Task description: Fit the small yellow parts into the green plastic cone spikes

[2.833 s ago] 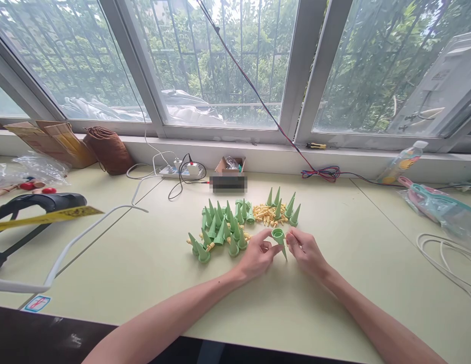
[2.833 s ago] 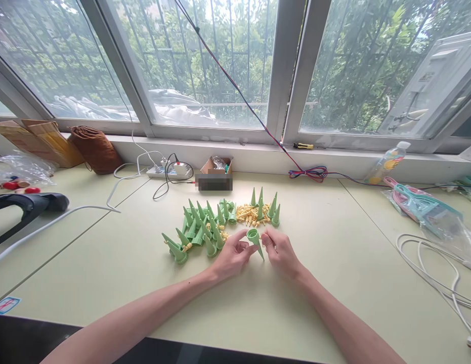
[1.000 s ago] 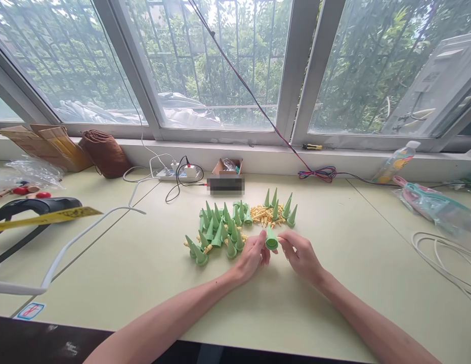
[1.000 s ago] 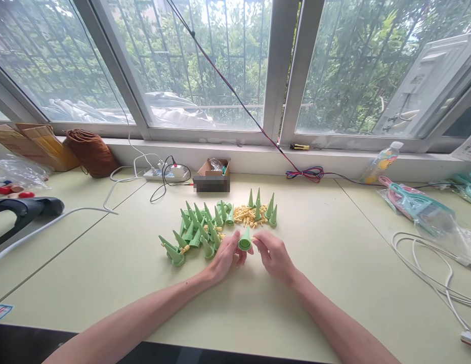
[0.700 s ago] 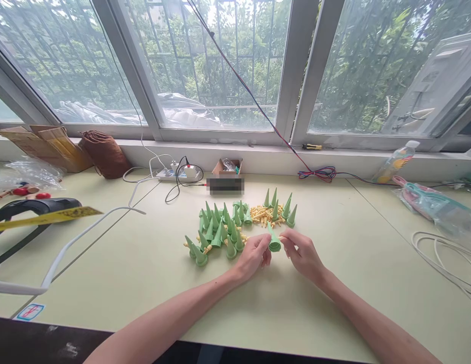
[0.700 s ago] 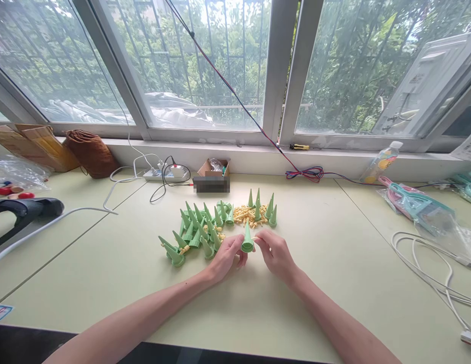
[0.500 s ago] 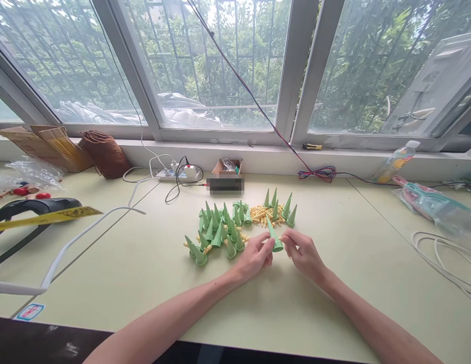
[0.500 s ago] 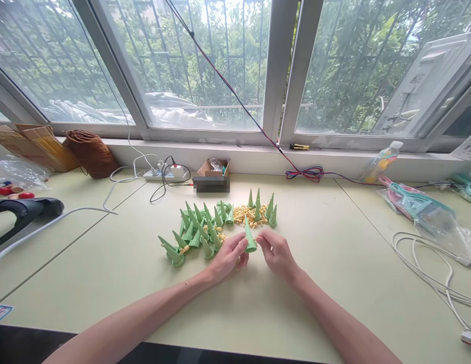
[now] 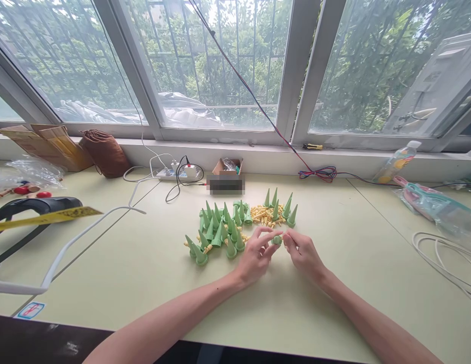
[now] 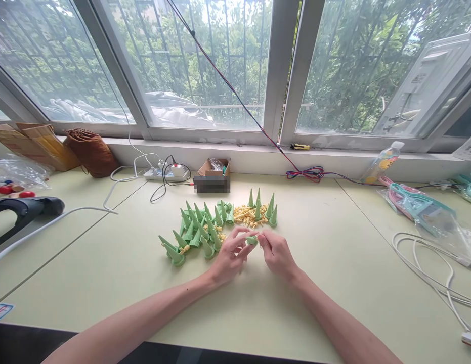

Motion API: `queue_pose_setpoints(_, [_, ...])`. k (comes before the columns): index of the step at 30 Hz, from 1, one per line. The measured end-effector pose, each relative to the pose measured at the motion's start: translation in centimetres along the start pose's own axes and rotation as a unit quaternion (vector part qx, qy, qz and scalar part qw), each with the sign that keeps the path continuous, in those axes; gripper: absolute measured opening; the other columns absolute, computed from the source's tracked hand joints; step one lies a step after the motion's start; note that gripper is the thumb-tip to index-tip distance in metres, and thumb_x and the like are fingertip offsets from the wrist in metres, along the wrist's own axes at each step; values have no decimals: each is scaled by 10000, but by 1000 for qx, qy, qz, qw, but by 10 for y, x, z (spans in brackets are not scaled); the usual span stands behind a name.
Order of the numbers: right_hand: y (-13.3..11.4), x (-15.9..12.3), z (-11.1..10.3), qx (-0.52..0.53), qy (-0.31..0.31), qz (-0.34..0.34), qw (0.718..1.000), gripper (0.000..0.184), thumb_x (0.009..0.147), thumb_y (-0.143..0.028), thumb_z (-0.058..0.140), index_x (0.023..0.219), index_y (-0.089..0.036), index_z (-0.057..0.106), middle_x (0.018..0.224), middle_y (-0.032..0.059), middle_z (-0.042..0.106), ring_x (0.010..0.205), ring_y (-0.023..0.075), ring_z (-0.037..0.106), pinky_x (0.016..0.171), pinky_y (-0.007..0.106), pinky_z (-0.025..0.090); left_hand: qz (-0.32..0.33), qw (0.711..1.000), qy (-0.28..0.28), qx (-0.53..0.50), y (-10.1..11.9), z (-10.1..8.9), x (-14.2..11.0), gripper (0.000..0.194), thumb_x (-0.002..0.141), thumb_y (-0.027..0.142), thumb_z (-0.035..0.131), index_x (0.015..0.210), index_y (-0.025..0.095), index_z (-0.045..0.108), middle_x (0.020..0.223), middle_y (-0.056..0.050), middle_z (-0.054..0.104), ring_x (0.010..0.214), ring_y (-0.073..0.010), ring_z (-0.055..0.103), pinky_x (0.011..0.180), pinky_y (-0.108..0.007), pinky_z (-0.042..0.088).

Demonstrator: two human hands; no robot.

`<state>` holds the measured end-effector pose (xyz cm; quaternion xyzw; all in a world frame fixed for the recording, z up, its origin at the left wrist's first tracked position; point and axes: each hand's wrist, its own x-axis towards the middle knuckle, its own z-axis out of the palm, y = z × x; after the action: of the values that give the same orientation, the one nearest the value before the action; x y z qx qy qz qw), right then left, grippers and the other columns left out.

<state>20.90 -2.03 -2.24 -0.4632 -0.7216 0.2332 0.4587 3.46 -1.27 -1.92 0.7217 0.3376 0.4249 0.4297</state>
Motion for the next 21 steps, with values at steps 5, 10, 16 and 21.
queue_pose_setpoints(5, [-4,0,1,-3,30,16,999,348,1034,-369,361,730,-215,433,589,-40,409,510,119,366,497,250,325,-23,999,35,-6,4,3,0,355,961,381,537,1299,277,567,1192,-71,510,616,-49,501,551,-216,528])
queue_pose_setpoints(10, [-4,-2,-2,-4,70,27,997,333,1042,-355,347,761,-216,456,592,-37,437,515,124,403,510,251,350,-84,989,75,-100,2,6,1,317,968,479,494,1093,192,545,959,-33,600,515,-53,503,449,-188,413])
queue_pose_setpoints(16, [-4,-4,0,-15,37,-27,999,327,1035,-325,384,745,-208,479,604,-27,473,535,124,444,534,250,378,-101,988,20,-112,-1,3,2,669,976,618,340,635,117,624,561,-36,567,430,-82,462,444,-219,341])
queue_pose_setpoints(21, [-4,-4,0,-6,28,-48,998,310,1035,-307,392,763,-204,498,614,-26,489,536,121,457,542,248,394,-117,985,-5,-124,2,1,3,654,941,650,411,661,117,666,483,-9,531,410,-89,446,454,-223,334])
